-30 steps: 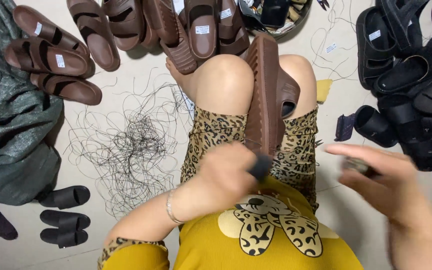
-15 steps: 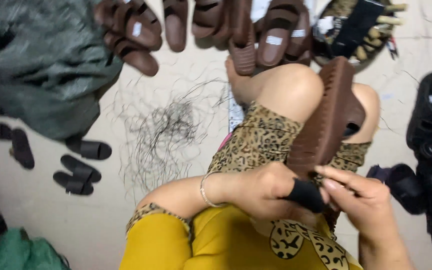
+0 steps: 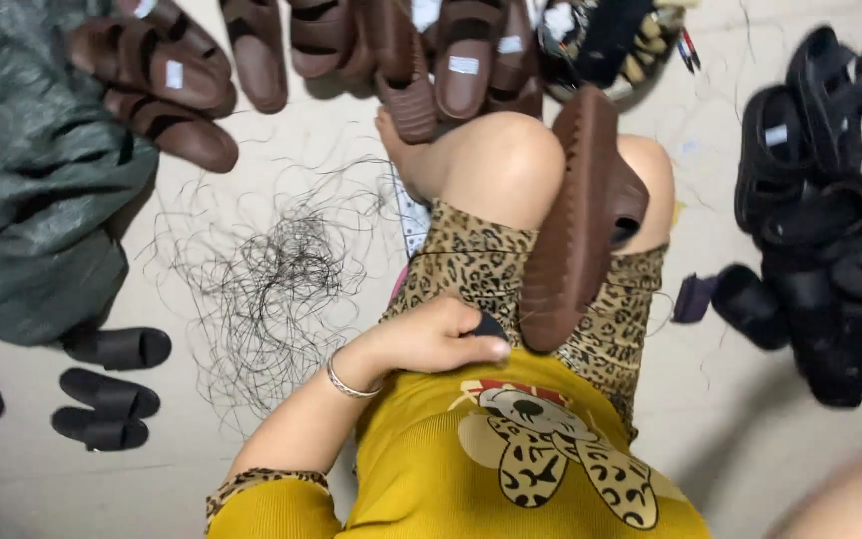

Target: Hand-sewing the straps of brown sandals to the soles using a needle and thread while sitting on the floor.

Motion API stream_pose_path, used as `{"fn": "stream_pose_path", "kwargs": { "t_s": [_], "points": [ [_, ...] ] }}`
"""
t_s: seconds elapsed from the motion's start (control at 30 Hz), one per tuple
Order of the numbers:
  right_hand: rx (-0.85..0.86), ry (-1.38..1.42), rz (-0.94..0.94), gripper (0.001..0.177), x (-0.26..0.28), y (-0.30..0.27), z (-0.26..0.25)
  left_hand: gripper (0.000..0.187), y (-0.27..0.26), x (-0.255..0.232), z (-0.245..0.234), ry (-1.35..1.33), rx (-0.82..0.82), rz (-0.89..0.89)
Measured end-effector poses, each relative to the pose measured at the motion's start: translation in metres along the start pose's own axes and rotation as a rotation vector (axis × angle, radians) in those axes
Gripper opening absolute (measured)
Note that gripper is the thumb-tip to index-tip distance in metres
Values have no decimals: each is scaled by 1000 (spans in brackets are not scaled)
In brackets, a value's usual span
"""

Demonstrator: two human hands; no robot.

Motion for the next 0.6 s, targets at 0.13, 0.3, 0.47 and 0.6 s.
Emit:
{"fn": "stream_pose_path", "kwargs": {
  "t_s": [0.13, 0.3, 0.47, 0.6],
  "points": [
    [286, 46, -120, 42, 214, -122, 180, 28, 8, -40, -1, -641, 101, 438],
    [799, -251, -458, 25, 298, -205, 221, 33, 20, -66, -70, -265, -490, 371],
    [731, -62, -728, 22, 371, -223, 203, 46, -10, -76, -127, 884, -1213, 284],
    [607, 247, -615, 35, 392, -196, 207, 36, 7, 15, -188, -837, -962, 453]
  ]
}}
Point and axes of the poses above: each hand's wrist, its own y-axis towards the middle knuckle, its own z-axis out of the palm, x = y × z, the point moved 10 cm from there along y, towards the middle knuckle, and after that the axes turned 2 degrees about z, right-handed, at the moved point
